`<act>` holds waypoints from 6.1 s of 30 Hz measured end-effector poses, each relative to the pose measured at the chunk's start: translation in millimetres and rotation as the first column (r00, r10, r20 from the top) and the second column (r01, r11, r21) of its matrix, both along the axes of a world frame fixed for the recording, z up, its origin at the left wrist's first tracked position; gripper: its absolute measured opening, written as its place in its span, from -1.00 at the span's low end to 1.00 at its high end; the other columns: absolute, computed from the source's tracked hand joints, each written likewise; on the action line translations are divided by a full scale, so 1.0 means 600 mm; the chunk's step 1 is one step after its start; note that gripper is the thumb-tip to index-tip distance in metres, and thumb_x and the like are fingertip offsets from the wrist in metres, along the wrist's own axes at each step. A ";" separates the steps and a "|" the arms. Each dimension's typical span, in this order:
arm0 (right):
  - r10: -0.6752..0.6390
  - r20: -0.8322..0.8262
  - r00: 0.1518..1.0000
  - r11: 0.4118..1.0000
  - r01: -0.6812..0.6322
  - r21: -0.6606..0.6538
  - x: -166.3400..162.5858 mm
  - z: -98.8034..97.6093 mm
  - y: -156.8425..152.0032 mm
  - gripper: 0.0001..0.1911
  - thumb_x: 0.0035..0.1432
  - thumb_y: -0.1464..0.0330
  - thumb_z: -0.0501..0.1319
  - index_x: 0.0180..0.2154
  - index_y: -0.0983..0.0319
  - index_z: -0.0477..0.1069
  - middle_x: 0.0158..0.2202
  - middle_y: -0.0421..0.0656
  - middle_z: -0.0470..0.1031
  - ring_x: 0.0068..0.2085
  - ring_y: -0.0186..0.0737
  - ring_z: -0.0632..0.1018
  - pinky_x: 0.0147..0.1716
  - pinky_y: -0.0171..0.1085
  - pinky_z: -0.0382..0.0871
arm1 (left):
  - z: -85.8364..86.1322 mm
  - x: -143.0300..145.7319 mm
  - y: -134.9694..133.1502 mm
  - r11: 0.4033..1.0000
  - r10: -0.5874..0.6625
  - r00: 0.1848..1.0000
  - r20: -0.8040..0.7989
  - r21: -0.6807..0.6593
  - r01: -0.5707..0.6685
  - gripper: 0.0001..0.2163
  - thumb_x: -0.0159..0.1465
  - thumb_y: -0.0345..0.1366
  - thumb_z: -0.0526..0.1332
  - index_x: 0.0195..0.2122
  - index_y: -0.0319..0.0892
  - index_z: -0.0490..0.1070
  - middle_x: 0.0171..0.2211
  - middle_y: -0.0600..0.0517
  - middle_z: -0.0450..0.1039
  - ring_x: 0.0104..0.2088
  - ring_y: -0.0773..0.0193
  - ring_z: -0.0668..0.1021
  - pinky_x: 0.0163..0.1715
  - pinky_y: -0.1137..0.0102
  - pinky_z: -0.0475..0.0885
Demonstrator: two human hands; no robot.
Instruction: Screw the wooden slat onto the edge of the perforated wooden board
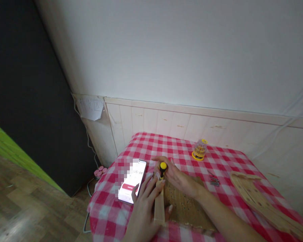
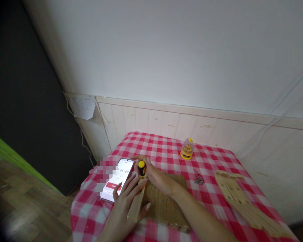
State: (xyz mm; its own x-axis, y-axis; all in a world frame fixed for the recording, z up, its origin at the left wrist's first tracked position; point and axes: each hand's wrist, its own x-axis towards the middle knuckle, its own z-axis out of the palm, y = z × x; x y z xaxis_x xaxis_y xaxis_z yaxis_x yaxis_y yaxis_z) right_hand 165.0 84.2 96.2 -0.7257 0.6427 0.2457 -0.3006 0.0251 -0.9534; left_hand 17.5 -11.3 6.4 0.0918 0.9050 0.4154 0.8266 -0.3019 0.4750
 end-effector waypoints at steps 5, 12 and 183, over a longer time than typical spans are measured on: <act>-0.056 0.110 0.992 0.992 0.043 0.121 0.006 0.012 0.002 -0.48 0.39 -0.14 0.09 -0.01 0.12 0.47 -0.18 -0.15 0.46 -0.09 -0.16 0.49 0.00 -0.14 0.35 | -0.004 0.000 0.001 1.000 -0.002 1.000 0.004 -0.015 0.002 -0.42 0.23 -0.34 0.39 0.29 0.13 0.39 0.37 0.00 0.37 0.36 -0.15 0.39 0.30 -0.13 0.16; -0.143 0.107 0.984 0.973 0.119 0.198 0.006 0.020 0.007 -0.54 0.21 -0.11 0.33 -0.19 0.13 0.45 -0.17 -0.14 0.50 -0.05 -0.12 0.52 0.00 -0.13 0.39 | -0.003 0.000 0.001 1.000 -0.003 1.000 -0.003 -0.010 0.003 -0.43 0.25 -0.32 0.38 0.29 0.14 0.38 0.39 0.01 0.34 0.37 -0.15 0.38 0.29 -0.12 0.18; -0.772 0.504 -0.387 0.576 -0.092 0.812 0.265 -0.013 -0.049 -0.70 0.22 0.58 0.19 -0.14 0.19 0.62 -0.23 0.03 0.70 -0.20 0.03 0.70 -0.27 -0.19 0.41 | -0.038 -0.007 -0.012 0.989 0.050 0.906 0.421 -0.148 0.014 -0.62 0.26 0.01 0.32 -0.05 -0.09 0.32 -0.07 -0.15 0.55 0.01 -0.15 0.59 -0.06 -0.05 0.60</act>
